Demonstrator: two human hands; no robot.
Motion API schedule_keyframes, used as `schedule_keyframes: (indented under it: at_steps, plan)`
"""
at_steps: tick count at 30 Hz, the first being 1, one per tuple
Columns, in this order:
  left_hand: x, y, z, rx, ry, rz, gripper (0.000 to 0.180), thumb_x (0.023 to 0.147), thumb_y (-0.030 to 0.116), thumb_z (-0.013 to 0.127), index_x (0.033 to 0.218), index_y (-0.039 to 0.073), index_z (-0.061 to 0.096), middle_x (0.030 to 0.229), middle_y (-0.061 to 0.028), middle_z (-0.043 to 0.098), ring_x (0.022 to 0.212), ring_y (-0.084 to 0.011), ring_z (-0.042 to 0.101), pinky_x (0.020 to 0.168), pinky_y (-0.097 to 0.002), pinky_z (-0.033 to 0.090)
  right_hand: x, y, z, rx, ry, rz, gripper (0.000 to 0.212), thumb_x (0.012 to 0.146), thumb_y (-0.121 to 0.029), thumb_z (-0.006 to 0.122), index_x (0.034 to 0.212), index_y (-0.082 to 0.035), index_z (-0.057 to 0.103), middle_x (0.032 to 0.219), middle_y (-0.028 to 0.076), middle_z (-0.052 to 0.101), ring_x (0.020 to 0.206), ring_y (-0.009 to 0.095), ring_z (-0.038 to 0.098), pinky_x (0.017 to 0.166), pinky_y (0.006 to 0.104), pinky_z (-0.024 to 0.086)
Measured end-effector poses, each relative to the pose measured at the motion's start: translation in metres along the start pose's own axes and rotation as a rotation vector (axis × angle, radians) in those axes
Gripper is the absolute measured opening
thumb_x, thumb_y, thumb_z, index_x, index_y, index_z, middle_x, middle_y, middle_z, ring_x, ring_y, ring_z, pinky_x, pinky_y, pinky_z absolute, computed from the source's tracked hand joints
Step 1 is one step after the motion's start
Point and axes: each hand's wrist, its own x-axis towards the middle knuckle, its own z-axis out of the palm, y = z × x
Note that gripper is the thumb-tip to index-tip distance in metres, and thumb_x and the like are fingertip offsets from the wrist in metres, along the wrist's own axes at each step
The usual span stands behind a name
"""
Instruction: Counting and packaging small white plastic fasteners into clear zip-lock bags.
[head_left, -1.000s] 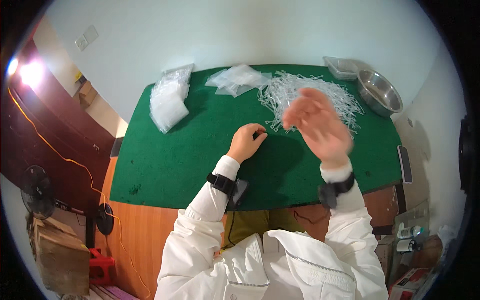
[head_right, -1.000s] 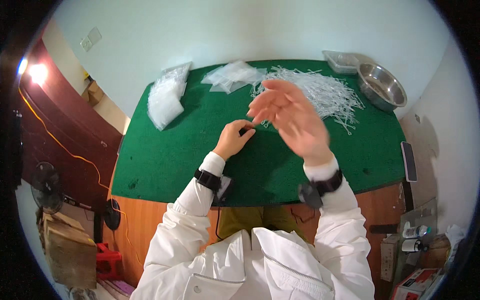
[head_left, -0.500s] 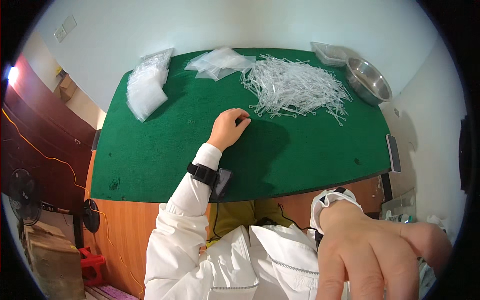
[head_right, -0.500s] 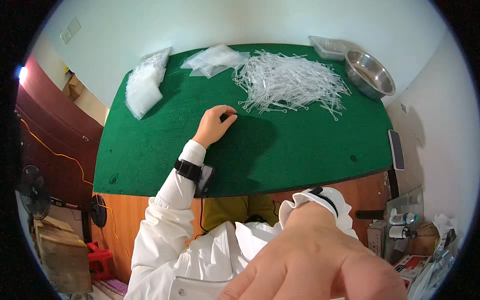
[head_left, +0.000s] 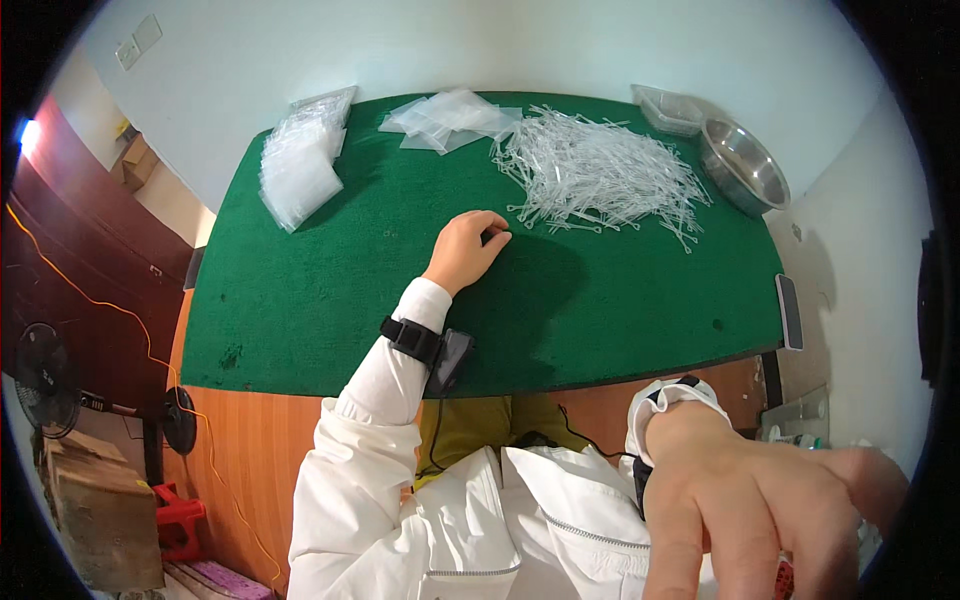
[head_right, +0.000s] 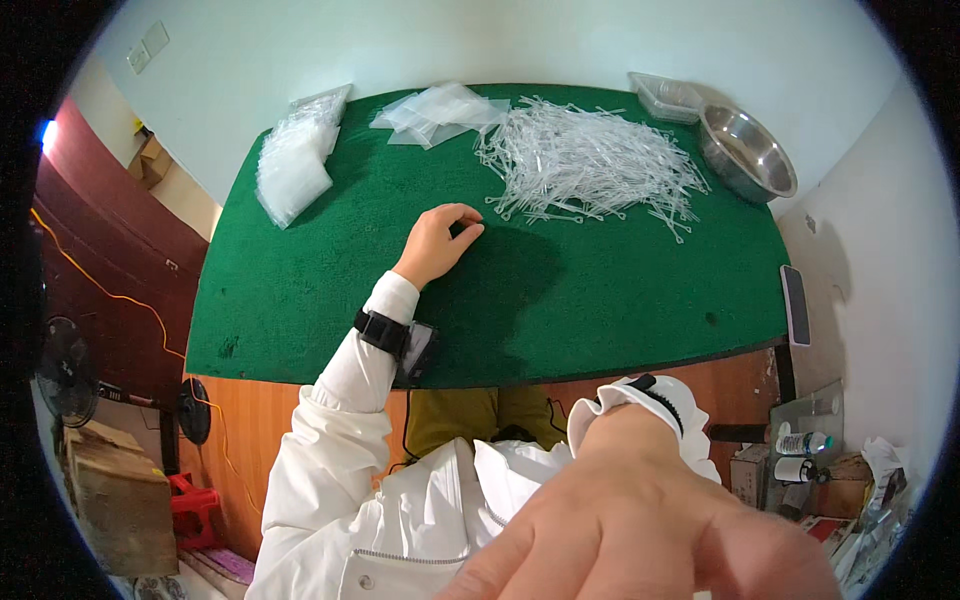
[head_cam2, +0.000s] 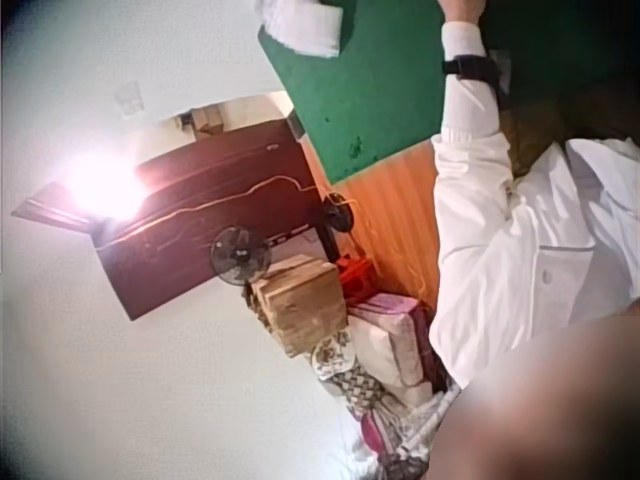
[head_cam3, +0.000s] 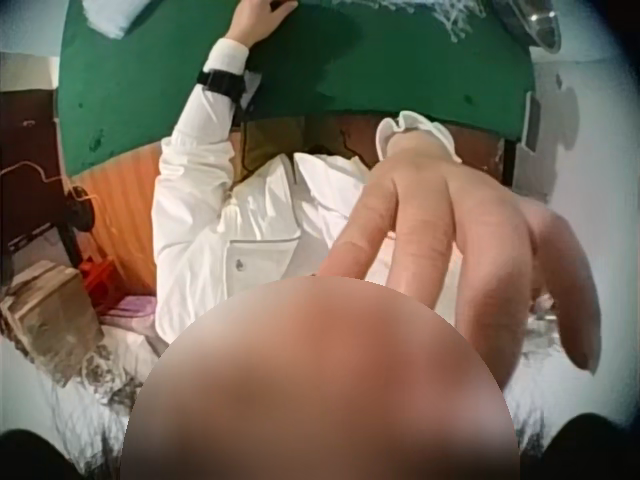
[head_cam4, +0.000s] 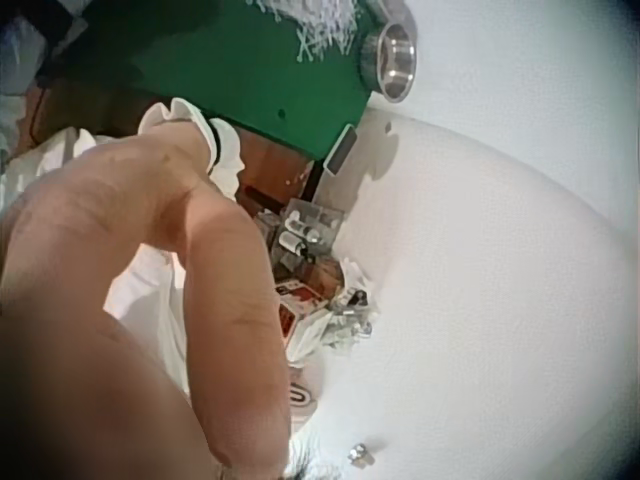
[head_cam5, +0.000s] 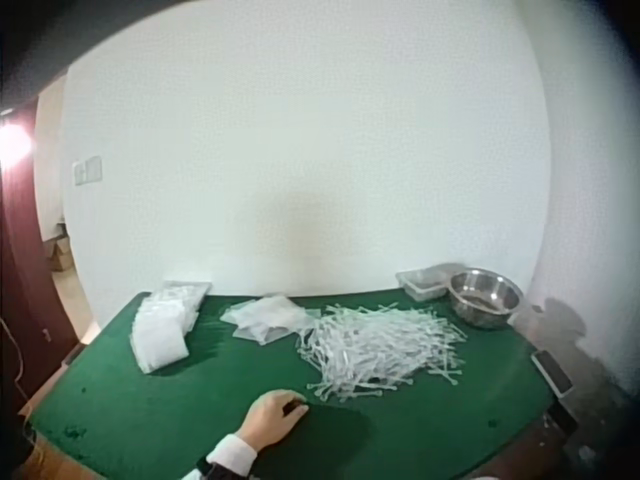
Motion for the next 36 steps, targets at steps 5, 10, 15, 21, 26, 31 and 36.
schedule_keyframes:
  at_steps: [5, 10, 15, 21, 26, 31, 36]
  plan:
    - [0.002, 0.001, 0.0, 0.008, -0.021, 0.004, 0.017, 0.077, 0.015, 0.062, 0.087, 0.001, 0.062, 0.082, -0.0101, 0.063, 0.072, -0.0235, 0.06, 0.061, -0.0315, 0.046, -0.009, -0.014, 0.0, -0.01, -0.041, 0.01, 0.034, 0.084, -0.012, 0.056, 0.116, -0.013, 0.043, 0.104, 0.009, 0.054, 0.085, 0.028, 0.06, 0.072, 0.0536, 0.047]
    - [0.0, 0.0, -0.003, -0.003, -0.005, 0.005, 0.015, 0.075, 0.014, 0.063, 0.083, 0.002, 0.062, 0.079, -0.0105, 0.062, 0.072, -0.0254, 0.059, 0.065, -0.0347, 0.047, -0.01, -0.026, -0.008, -0.012, -0.082, 0.016, 0.03, 0.084, -0.011, 0.055, 0.112, -0.013, 0.046, 0.103, 0.009, 0.055, 0.085, 0.028, 0.06, 0.072, 0.0544, 0.046]
    - [0.001, 0.0, -0.003, -0.009, 0.003, 0.004, 0.015, 0.075, 0.014, 0.063, 0.083, 0.002, 0.062, 0.079, -0.0109, 0.062, 0.072, -0.0258, 0.059, 0.065, -0.0348, 0.047, -0.05, 0.027, -0.122, -0.865, 0.557, 0.346, 0.036, 0.08, -0.017, 0.061, 0.112, -0.003, 0.053, 0.107, 0.006, 0.058, 0.092, 0.017, 0.054, 0.086, 0.0286, 0.042]
    - [0.004, 0.0, -0.003, 0.023, -0.003, 0.041, 0.017, 0.076, 0.015, 0.063, 0.086, 0.001, 0.062, 0.082, -0.0111, 0.063, 0.07, -0.024, 0.06, 0.061, -0.0311, 0.046, -0.161, 0.052, -0.235, -1.983, 0.181, 0.816, 0.019, 0.071, -0.005, 0.058, 0.089, -0.008, 0.062, 0.093, 0.007, 0.059, 0.088, 0.026, 0.054, 0.077, 0.0363, 0.044]
    - [-0.001, 0.0, -0.003, 0.002, -0.007, 0.024, 0.018, 0.076, 0.015, 0.064, 0.086, 0.001, 0.062, 0.081, -0.0114, 0.063, 0.071, -0.0242, 0.06, 0.063, -0.0311, 0.047, -0.161, 0.056, -0.239, -2.072, -0.059, 0.831, 0.014, 0.068, -0.009, 0.061, 0.082, -0.009, 0.063, 0.09, 0.006, 0.059, 0.085, 0.027, 0.053, 0.074, 0.0374, 0.044]
    - [-0.002, 0.0, -0.003, 0.016, -0.013, 0.026, 0.018, 0.076, 0.015, 0.064, 0.087, 0.001, 0.062, 0.082, -0.0119, 0.064, 0.072, -0.0247, 0.061, 0.065, -0.0311, 0.047, -0.151, 0.051, -0.243, -1.955, 0.048, 0.791, 0.007, 0.071, -0.012, 0.059, 0.073, -0.012, 0.067, 0.08, 0.005, 0.06, 0.081, 0.025, 0.055, 0.072, 0.038, 0.044]
    - [0.003, 0.0, -0.001, 0.003, 0.004, 0.046, 0.015, 0.074, 0.013, 0.064, 0.083, 0.001, 0.062, 0.08, -0.0116, 0.063, 0.073, -0.026, 0.06, 0.065, -0.0343, 0.047, -0.151, 0.049, -0.245, -1.882, 0.272, 0.716, 0.009, 0.073, -0.015, 0.06, 0.075, -0.011, 0.068, 0.077, 0.006, 0.061, 0.081, 0.026, 0.056, 0.069, 0.0386, 0.045]
